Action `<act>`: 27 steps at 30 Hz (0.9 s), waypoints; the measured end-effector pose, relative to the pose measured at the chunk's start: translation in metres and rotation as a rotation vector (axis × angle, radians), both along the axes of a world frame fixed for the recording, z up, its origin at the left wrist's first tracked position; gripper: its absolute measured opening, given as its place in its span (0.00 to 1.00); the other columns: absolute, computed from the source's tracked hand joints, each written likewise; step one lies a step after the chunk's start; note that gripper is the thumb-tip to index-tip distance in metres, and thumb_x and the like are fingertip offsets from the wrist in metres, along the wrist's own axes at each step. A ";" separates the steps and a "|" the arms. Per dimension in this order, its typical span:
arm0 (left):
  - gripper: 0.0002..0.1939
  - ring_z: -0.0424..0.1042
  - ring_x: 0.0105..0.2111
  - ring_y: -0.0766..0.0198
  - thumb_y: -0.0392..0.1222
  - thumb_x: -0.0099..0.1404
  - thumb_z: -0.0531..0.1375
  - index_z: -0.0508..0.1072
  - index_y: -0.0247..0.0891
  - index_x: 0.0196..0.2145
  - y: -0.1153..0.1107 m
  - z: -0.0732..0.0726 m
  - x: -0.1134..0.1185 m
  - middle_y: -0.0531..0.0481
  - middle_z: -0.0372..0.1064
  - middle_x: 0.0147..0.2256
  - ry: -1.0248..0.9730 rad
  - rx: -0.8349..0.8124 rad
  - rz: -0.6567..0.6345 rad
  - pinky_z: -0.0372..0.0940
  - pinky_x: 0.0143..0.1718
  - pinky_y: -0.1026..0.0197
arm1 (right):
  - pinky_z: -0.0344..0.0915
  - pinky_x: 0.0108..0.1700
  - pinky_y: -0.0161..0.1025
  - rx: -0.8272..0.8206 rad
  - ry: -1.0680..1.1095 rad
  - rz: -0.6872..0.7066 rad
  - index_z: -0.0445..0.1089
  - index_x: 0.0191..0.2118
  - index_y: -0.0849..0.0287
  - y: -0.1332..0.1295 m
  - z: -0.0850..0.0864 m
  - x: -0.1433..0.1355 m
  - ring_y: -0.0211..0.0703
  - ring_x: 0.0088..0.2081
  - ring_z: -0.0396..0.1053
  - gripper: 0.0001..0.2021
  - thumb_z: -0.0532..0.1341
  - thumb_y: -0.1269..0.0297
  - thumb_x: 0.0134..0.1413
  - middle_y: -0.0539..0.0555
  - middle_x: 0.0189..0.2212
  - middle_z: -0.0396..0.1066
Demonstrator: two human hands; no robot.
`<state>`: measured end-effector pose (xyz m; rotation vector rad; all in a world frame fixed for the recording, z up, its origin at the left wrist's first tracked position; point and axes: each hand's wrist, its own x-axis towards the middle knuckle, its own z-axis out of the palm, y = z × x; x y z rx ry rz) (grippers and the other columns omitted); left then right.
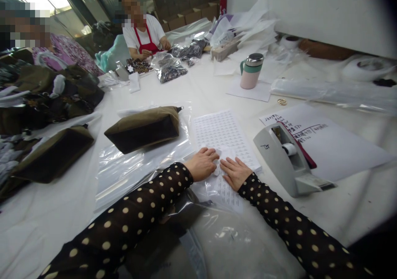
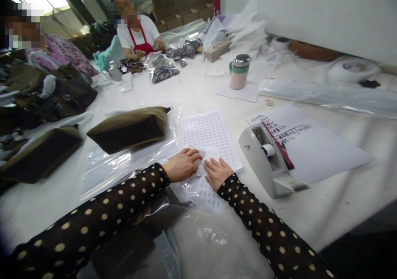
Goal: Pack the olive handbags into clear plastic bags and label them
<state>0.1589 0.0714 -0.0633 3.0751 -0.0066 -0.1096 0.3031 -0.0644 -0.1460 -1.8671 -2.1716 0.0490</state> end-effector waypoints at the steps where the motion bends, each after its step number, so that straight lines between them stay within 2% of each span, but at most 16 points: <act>1: 0.10 0.60 0.46 0.55 0.39 0.61 0.54 0.72 0.37 0.25 -0.001 0.000 -0.002 0.45 0.70 0.39 0.002 0.008 -0.019 0.49 0.48 0.52 | 0.51 0.55 0.53 0.001 0.001 -0.002 0.63 0.52 0.60 0.000 0.000 0.000 0.51 0.54 0.58 0.18 0.51 0.64 0.55 0.54 0.53 0.62; 5: 0.10 0.66 0.32 0.62 0.35 0.62 0.51 0.70 0.38 0.26 -0.007 0.005 -0.011 0.49 0.70 0.24 0.079 0.017 -0.050 0.44 0.53 0.49 | 0.51 0.56 0.53 -0.004 0.002 -0.004 0.63 0.51 0.60 0.000 0.001 0.000 0.50 0.55 0.57 0.18 0.51 0.64 0.55 0.54 0.53 0.62; 7: 0.10 0.67 0.28 0.63 0.34 0.62 0.51 0.68 0.38 0.26 -0.010 0.010 -0.016 0.51 0.70 0.22 0.084 0.013 -0.053 0.45 0.53 0.49 | 0.51 0.56 0.53 -0.009 0.007 -0.003 0.63 0.52 0.60 0.000 0.001 0.000 0.50 0.55 0.57 0.18 0.52 0.65 0.55 0.54 0.54 0.62; 16: 0.08 0.67 0.24 0.64 0.33 0.59 0.53 0.66 0.38 0.23 -0.023 0.037 -0.031 0.51 0.69 0.20 0.131 0.012 -0.125 0.55 0.44 0.57 | 0.50 0.57 0.53 -0.030 0.006 -0.013 0.63 0.52 0.61 0.000 0.003 0.000 0.50 0.55 0.56 0.19 0.51 0.63 0.55 0.54 0.54 0.61; 21: 0.08 0.66 0.24 0.65 0.33 0.60 0.53 0.66 0.39 0.24 -0.033 0.062 -0.040 0.52 0.69 0.20 0.153 -0.032 -0.178 0.55 0.45 0.58 | 0.49 0.57 0.53 -0.054 0.027 -0.021 0.62 0.52 0.61 0.000 0.004 0.000 0.49 0.56 0.56 0.19 0.51 0.64 0.55 0.54 0.54 0.60; 27: 0.09 0.66 0.27 0.64 0.33 0.61 0.51 0.67 0.40 0.26 -0.045 0.103 -0.053 0.52 0.70 0.23 0.213 -0.069 -0.192 0.53 0.48 0.56 | 0.48 0.58 0.52 -0.070 0.040 -0.035 0.62 0.52 0.61 -0.001 0.004 0.000 0.49 0.56 0.55 0.19 0.51 0.63 0.55 0.54 0.55 0.60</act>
